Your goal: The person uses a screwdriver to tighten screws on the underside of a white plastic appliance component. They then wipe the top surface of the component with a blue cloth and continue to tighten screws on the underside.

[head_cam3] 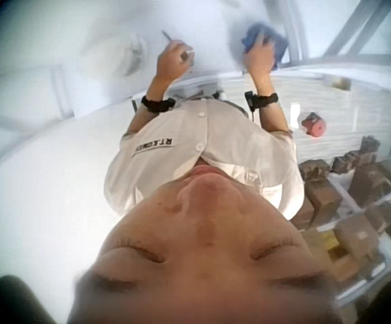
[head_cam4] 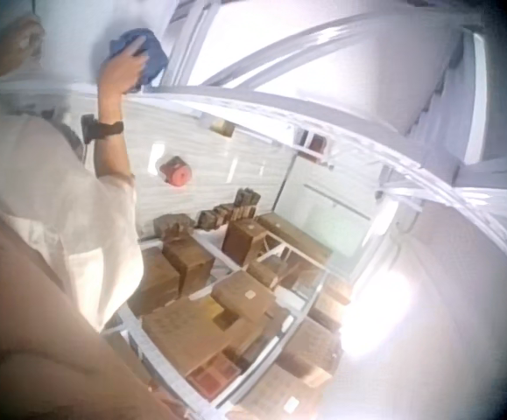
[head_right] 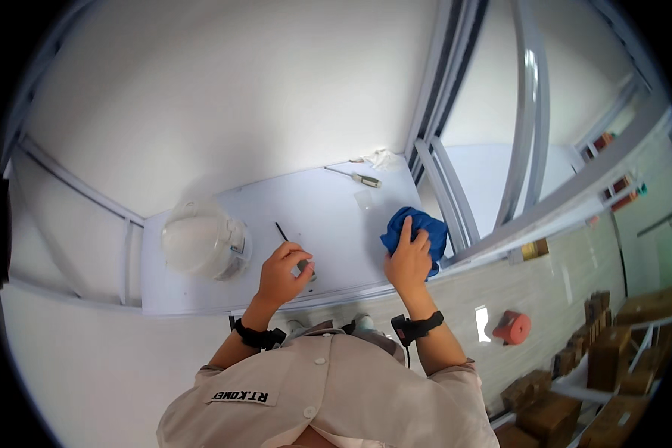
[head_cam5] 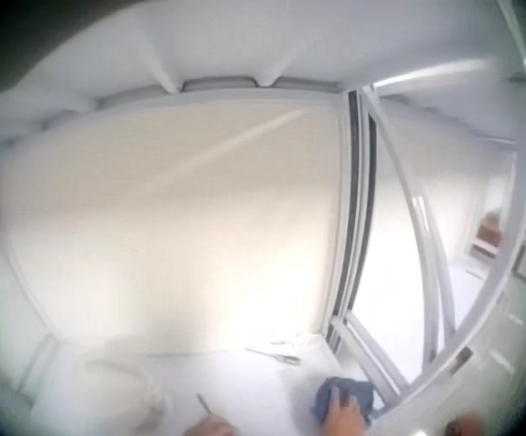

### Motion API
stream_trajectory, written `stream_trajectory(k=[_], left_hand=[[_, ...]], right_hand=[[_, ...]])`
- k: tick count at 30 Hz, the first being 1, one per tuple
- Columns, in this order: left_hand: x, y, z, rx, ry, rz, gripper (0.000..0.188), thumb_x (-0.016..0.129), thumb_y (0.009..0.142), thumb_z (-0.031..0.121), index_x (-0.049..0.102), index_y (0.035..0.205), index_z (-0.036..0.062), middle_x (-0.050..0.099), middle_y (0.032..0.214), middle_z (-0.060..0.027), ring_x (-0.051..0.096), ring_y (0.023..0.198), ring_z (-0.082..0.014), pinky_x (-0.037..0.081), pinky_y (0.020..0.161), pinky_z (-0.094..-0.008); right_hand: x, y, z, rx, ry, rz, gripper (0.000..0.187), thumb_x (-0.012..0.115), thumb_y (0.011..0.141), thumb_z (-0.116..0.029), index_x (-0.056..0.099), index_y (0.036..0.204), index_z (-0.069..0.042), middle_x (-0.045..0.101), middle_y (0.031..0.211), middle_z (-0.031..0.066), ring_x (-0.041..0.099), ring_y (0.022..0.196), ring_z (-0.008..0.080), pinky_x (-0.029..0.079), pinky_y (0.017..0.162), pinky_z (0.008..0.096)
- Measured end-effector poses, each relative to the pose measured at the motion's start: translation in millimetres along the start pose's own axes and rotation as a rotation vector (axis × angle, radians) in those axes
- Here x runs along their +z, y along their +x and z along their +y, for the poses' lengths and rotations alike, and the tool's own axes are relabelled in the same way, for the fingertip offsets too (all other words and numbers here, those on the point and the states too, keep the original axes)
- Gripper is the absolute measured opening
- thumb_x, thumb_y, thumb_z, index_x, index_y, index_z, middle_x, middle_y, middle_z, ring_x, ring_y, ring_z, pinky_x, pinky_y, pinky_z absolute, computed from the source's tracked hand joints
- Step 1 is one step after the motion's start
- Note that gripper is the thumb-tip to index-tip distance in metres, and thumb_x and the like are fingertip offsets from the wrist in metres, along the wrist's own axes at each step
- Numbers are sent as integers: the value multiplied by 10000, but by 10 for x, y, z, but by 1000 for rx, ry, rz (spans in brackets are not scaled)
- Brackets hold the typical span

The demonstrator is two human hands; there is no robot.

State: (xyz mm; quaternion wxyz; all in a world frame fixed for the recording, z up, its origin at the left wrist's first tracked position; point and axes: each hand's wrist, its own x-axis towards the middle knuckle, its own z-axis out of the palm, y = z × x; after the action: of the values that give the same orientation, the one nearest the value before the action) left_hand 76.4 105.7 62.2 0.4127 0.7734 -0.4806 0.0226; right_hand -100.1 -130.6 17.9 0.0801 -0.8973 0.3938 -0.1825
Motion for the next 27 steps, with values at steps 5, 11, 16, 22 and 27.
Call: stream_trajectory(k=[5,11,16,22,27], left_hand=[[159,-99,87,-95,48,-15,133,789,862,141,745,972,80,679,1006,-43,688,821,-229,559,697,-339],[195,-171,114,-166,103,39,129,784,872,162,743,973,94,676,1021,-23,682,812,-228,559,699,-351],[181,-203,72,-249,121,32,127,782,874,174,747,973,103,676,1032,-25,679,811,-230,557,700,-361],[18,-195,55,-192,133,137,105,781,869,158,737,952,110,672,1004,-18,675,792,-230,551,675,-363],[-355,-296,-29,-93,177,287,118,791,838,115,740,945,110,686,1013,-26,664,776,-216,545,664,-343]], right_hand=[[392,193,184,-160,45,-342,1060,844,782,-510,368,1646,-123,504,1433,274,545,1200,475,547,952,553],[699,200,459,-351,-121,-240,841,778,832,-564,544,1555,-205,479,1492,257,479,1273,444,391,1027,580],[845,208,572,-402,-85,-185,816,768,849,-556,528,1565,-246,474,1493,254,459,1281,433,356,1016,577],[840,305,518,-363,-97,-207,827,774,847,-558,515,1572,-256,445,1520,246,443,1301,428,347,1043,559],[670,348,317,-239,-166,-382,880,823,824,-501,479,1595,-253,379,1571,268,401,1355,453,332,1087,579]])
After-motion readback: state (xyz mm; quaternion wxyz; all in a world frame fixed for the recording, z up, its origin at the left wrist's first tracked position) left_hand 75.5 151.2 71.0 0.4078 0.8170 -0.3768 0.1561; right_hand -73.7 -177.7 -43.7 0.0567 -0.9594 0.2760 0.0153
